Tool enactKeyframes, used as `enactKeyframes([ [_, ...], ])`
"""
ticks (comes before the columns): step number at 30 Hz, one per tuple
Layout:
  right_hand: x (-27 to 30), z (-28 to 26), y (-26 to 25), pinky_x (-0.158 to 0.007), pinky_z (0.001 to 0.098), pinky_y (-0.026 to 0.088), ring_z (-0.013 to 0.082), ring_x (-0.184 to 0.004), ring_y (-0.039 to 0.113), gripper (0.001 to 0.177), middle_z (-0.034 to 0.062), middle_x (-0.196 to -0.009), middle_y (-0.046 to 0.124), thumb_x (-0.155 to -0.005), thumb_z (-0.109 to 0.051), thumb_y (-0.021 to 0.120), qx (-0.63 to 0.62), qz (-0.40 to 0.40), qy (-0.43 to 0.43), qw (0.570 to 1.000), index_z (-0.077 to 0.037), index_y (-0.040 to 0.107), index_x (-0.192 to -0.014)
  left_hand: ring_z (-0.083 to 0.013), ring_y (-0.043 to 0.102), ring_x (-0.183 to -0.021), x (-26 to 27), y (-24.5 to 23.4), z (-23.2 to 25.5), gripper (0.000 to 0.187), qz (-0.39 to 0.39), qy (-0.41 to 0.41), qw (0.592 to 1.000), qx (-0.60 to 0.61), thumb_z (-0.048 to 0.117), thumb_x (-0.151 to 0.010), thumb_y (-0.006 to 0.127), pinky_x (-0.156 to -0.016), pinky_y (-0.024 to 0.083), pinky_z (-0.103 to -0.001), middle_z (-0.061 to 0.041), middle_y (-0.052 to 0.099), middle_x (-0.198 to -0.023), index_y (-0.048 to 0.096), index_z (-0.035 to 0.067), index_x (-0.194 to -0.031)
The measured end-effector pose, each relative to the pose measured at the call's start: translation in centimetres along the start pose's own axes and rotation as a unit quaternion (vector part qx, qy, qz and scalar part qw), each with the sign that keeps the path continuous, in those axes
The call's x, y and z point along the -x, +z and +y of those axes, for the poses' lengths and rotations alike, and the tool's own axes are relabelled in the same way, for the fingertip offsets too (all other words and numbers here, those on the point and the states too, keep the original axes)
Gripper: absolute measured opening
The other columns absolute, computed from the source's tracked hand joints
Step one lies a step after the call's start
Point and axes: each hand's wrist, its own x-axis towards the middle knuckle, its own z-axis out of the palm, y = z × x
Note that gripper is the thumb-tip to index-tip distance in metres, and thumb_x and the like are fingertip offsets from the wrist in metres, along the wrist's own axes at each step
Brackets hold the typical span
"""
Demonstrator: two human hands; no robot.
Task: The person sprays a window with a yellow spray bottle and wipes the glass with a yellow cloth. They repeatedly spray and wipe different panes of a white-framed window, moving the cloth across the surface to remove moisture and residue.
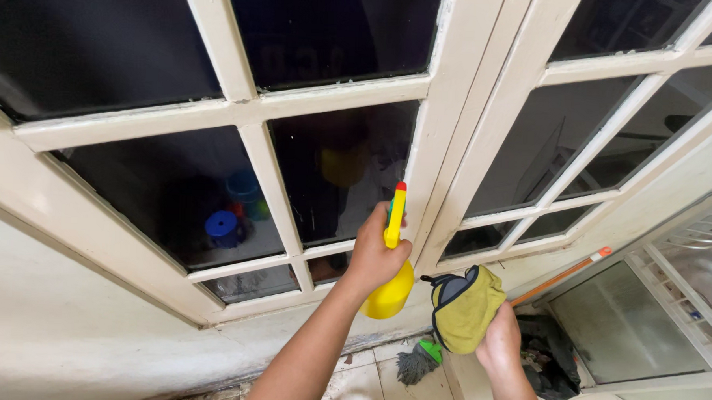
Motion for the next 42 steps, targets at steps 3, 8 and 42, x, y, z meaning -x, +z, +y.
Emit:
enactKeyframes([
  [3, 0.2, -0.1, -1.2, -0.099, 0.0406, 0.05, 0.0244, -0.119, 0.062, 0.047, 0.0125, -0.132, 0.063, -0.109, -0.031, 0.031, 0.009, -0.008, -0.005, 1.0, -0.001, 0.052, -0.138, -0.0331, 0.066, -0.1, 0.1, 0.5, -0.4, 0.048, 0.025, 0.055, 0.998, -0.007, 0.001, -0.072, 0.062, -0.086, 0.051, -0.037, -0.014, 0.066, -0.108, 0.054, 0.003, -0.119],
  [8, 0.6, 0.1, -2.3, -0.099, 0.0404, 0.051, 0.024, -0.118, 0.062, 0.045, 0.0116, -0.132, 0.063, -0.109, -0.03, 0.034, 0.02, -0.006, 0.003, 1.0, -0.001, 0.051, -0.138, -0.0311, 0.068, -0.09, 1.8, 1.0, -2.8, 0.035, 0.004, -0.045, 0.999, -0.007, 0.004, -0.075, 0.063, -0.082, 0.054, -0.037, -0.013, 0.067, -0.097, 0.056, 0.005, -0.109],
  [42, -3.9, 5.4, 2.7, -0.105, 0.0447, 0.047, 0.0274, -0.121, 0.06, 0.05, 0.0115, -0.13, 0.064, -0.104, -0.042, 0.032, -0.057, -0.004, 0.187, 0.981, -0.006, 0.057, -0.129, -0.0195, 0.063, -0.067, 10.8, -4.4, -9.3, 0.036, 0.093, -0.185, 0.978, 0.021, -0.005, -0.077, 0.061, -0.061, 0.051, -0.033, -0.009, 0.061, -0.086, 0.057, 0.004, -0.11],
])
